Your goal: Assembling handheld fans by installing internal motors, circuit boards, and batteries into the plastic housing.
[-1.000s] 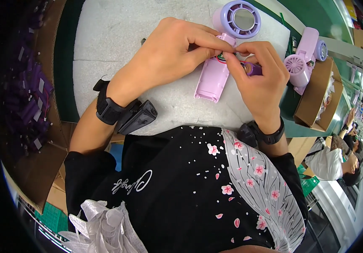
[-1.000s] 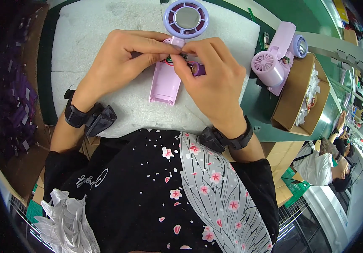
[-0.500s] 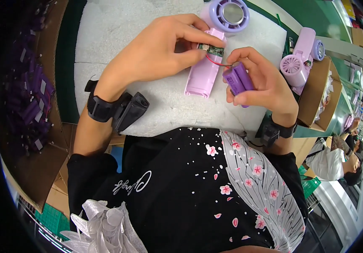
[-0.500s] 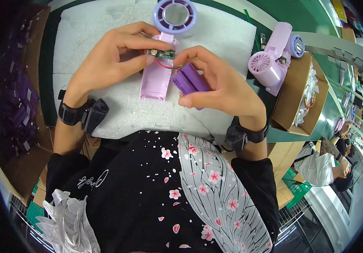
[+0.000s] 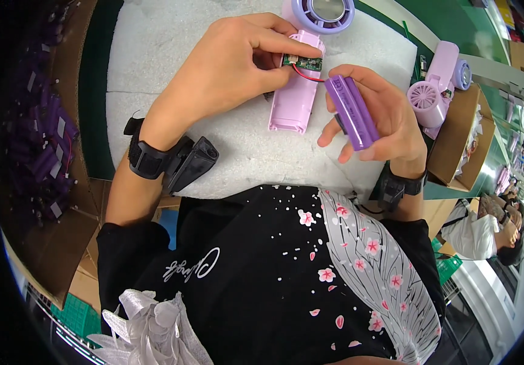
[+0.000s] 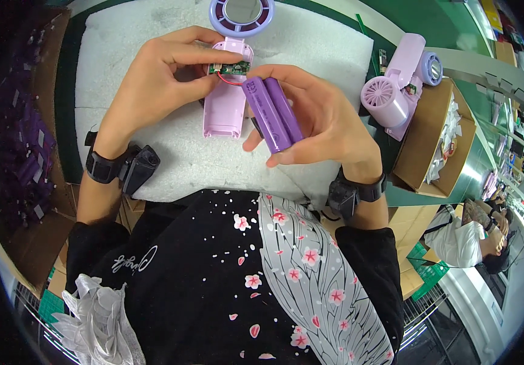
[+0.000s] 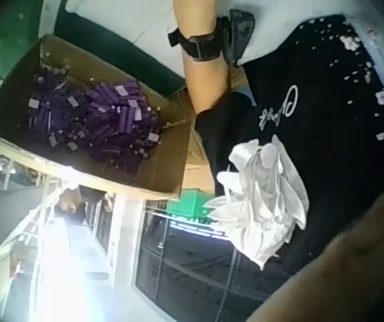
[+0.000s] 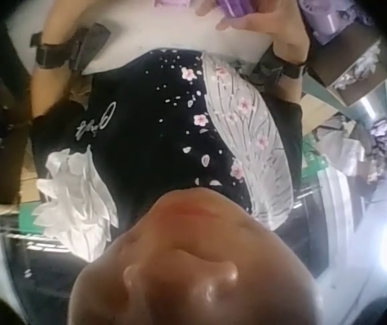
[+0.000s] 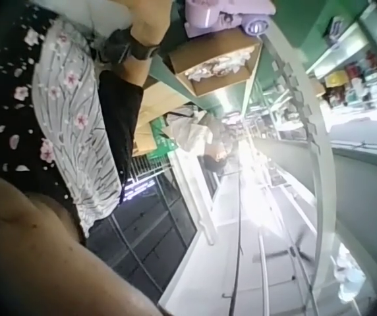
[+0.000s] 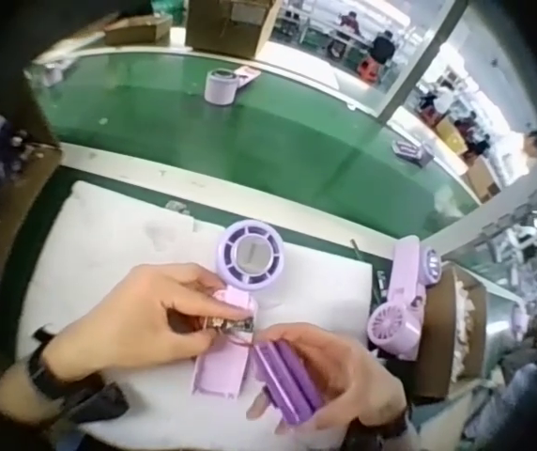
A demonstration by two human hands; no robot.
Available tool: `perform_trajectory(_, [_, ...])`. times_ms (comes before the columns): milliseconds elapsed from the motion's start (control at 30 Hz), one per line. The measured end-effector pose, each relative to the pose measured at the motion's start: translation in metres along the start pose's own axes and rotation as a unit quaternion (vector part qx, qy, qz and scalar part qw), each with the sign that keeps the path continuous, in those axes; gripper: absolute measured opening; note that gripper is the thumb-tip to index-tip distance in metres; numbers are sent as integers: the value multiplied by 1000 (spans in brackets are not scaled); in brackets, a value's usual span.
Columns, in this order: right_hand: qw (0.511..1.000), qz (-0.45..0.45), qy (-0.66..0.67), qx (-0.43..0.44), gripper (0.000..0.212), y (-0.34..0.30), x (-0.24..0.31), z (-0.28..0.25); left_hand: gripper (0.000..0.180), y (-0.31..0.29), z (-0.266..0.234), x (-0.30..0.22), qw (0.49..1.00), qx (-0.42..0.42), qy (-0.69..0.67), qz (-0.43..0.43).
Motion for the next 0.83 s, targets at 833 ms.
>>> perform_trajectory(833, [820,-209,-523,-104,71,-4,23,25,27,-2,-2,-24,992,-29,86,92])
Point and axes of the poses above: each hand's wrist, its own y-axis towards the middle knuckle, its own z-axis out of the palm, x = y × z, the point moved 10 cm from there along y, towards the middle knuckle, and after that the axes turned 2 degrees about x, right-handed, at the moved point
